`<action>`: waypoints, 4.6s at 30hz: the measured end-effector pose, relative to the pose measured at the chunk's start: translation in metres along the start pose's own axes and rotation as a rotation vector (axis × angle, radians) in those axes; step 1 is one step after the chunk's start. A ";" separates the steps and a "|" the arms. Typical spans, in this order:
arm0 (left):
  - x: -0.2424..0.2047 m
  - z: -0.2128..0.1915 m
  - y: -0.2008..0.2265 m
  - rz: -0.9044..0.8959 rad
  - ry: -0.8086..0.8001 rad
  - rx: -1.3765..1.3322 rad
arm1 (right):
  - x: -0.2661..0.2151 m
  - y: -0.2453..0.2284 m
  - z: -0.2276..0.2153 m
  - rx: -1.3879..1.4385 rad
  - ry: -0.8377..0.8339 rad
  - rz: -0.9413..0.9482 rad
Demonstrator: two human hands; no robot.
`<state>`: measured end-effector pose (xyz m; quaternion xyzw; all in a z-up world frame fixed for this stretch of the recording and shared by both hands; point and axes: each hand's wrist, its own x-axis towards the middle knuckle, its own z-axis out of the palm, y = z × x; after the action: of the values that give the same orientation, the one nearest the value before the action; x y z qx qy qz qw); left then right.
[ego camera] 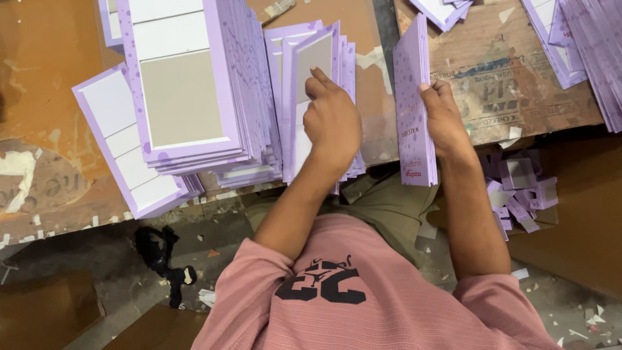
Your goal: The person repeatedly picks up purple paper sheets from a large stack, separates them, and places them into a smaller stack on the table. The person continues this process throughout the clip, handling the sheets by hand without using tools.
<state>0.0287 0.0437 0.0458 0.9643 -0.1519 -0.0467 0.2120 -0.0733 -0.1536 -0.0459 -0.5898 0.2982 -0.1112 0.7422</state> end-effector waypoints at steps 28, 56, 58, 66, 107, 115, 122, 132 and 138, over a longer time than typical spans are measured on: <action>0.029 0.099 0.043 -0.115 -0.633 -1.239 | 0.001 0.001 -0.003 0.294 -0.065 0.091; 0.056 0.069 0.062 -0.195 -0.814 -0.975 | 0.018 0.009 -0.018 0.091 -0.077 0.064; 0.054 0.064 0.063 -0.172 -0.810 -0.971 | 0.019 0.013 -0.021 0.018 -0.040 0.035; 0.057 0.074 0.055 -0.148 -0.829 -0.941 | 0.019 0.003 -0.023 -0.157 -0.035 -0.165; 0.023 0.095 0.050 0.214 -0.136 -0.863 | -0.016 0.017 0.000 -0.088 -0.018 -0.280; -0.055 0.092 0.039 0.173 -0.179 -0.864 | -0.012 0.025 0.003 -0.064 -0.005 -0.241; -0.094 0.098 0.037 -0.086 -0.587 -1.019 | -0.014 0.024 -0.002 -0.087 -0.058 -0.314; -0.108 0.047 -0.020 0.015 -0.182 -0.907 | -0.014 0.023 0.003 -0.096 -0.062 -0.282; -0.091 0.000 -0.060 0.075 0.104 -0.812 | -0.019 0.014 0.003 -0.171 -0.030 -0.252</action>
<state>-0.0413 0.1242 0.0225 0.7970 -0.1451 -0.0462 0.5844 -0.0892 -0.1377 -0.0533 -0.6852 0.2191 -0.1686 0.6739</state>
